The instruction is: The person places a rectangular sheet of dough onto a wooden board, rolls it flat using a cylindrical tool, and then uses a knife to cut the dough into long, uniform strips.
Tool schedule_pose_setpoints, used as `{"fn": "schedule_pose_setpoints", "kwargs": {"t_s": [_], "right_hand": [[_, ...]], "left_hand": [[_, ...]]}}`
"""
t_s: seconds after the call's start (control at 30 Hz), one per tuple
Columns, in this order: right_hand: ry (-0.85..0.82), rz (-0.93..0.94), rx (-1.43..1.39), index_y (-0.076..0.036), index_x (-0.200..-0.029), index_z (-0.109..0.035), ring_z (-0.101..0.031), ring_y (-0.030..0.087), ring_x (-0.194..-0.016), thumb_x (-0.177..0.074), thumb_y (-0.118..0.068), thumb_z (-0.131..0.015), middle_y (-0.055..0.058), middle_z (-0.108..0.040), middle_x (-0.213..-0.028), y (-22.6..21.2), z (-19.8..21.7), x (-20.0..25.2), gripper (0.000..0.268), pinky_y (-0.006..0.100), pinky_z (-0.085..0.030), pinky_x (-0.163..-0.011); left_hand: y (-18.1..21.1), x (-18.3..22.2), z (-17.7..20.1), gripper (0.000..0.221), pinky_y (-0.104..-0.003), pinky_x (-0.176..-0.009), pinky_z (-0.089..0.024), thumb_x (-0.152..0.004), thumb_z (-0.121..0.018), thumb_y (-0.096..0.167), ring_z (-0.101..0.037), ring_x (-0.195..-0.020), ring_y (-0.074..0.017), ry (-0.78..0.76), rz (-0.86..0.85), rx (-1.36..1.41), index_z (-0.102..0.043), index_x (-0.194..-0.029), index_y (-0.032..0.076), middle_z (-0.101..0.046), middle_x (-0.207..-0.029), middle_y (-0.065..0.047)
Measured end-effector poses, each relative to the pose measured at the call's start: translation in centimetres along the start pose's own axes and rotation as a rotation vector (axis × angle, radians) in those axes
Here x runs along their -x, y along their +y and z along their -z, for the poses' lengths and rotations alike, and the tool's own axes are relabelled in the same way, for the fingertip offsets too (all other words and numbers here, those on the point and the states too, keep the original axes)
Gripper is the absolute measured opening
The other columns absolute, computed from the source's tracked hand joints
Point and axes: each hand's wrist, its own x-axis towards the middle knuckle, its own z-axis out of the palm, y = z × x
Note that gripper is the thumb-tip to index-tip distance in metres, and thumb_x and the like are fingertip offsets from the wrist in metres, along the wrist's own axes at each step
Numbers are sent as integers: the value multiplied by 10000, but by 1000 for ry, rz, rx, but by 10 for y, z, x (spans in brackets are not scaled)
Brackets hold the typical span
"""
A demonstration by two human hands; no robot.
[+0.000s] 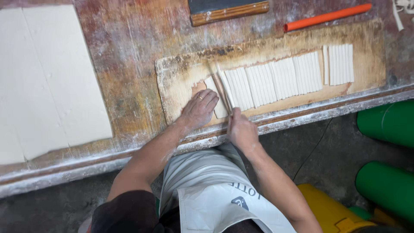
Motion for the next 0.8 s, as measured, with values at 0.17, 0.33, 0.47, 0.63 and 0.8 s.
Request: {"fn": "schedule_pose_setpoints", "kwargs": {"t_s": [0.17,0.33,0.47,0.63,0.8], "right_hand": [[1,34,54,-126,-1249,-433,-728,473,-886,-1059,-291,-346,192,-661,-932,-5,4,25,267,618,-576,-796],[-124,29,125,-131,-1230,-394,-724,491,-877,-1024,-262,-344,190,-643,-904,-12,11,28,250,627,-567,-769],[-186,19,104,-107,-1216,-409,-722,503,-885,-1015,-235,-345,219,-664,-896,-21,21,24,246,641,-563,-764],[-84,17,27,-99,-1232,-416,-707,513,-926,-1032,-257,-348,218,-648,-952,-13,-18,-15,263,664,-549,-797],[34,26,-39,-94,-1196,-468,-712,508,-900,-1059,-295,-354,212,-669,-921,-14,5,8,269,632,-554,-801]], "left_hand": [[-1,-3,4,161,-493,-933,-529,-852,-594,42,-628,-1084,-373,-9,1,-4,-637,-1004,12,-591,-987,-151],[-3,0,0,137,-483,-933,-536,-854,-608,61,-634,-1071,-368,-22,14,-13,-634,-981,18,-586,-967,-145],[-3,-1,1,116,-479,-932,-543,-858,-619,52,-639,-1062,-368,-5,22,-14,-634,-967,17,-586,-955,-148],[-1,-10,21,120,-481,-949,-547,-875,-633,55,-644,-1083,-378,12,26,-9,-638,-984,5,-601,-978,-163],[1,4,7,154,-473,-953,-540,-869,-599,39,-627,-1094,-373,8,31,6,-633,-1016,6,-583,-986,-149]]}}
